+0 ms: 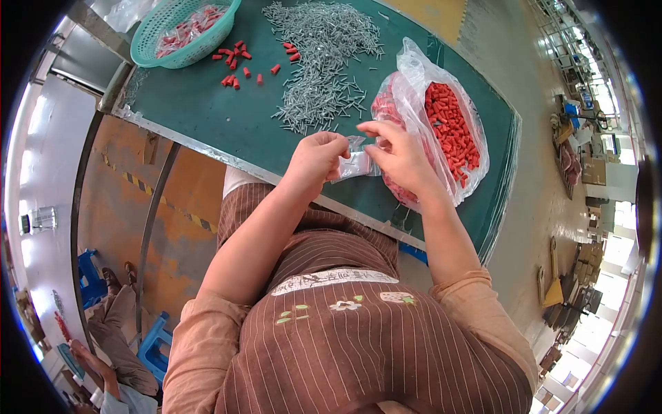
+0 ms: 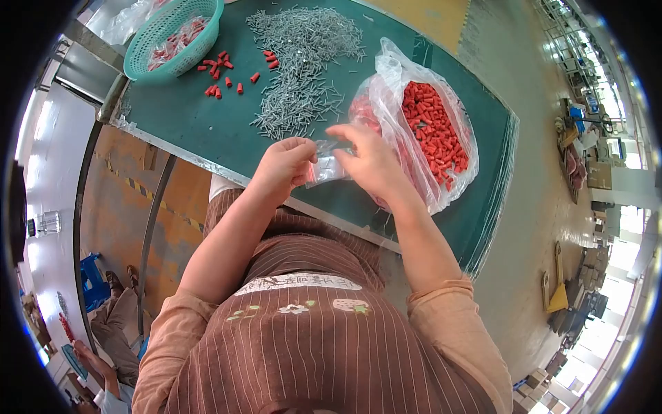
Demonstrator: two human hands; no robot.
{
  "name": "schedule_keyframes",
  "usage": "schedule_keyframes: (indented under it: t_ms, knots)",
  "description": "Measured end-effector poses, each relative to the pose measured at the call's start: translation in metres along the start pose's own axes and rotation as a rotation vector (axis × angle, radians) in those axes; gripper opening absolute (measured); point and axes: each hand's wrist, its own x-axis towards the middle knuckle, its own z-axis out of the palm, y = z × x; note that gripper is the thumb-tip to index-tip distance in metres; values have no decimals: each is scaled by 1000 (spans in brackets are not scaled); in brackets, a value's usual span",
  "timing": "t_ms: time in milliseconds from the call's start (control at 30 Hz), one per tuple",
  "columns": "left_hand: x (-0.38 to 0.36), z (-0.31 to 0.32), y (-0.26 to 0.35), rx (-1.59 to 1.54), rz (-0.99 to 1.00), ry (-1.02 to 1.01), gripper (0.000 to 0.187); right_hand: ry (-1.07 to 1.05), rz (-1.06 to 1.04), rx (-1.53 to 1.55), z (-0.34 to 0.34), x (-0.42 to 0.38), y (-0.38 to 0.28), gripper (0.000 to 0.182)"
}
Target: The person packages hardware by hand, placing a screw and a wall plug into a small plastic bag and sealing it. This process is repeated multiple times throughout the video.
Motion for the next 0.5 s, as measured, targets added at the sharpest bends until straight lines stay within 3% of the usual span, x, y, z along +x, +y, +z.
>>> schedule_keyframes:
  t_ms: [100,200,267,333,500]
  knots:
    - [0,-2,-1,-106,-63,-55,9,-108,90,193,13,2,17,16]
    - [-2,-4,-3,92,19,85,10,-172,204,258,15,4,23,14]
    - [4,-14,-11,386,258,228,11,-143,209,219,14,3,26,14]
    - [9,-26,-12,559,420,337,15,-106,189,-43,13,1,14,18]
    - [0,-32,-3,462,298,320,14,-95,-27,-539,32,-9,20,17]
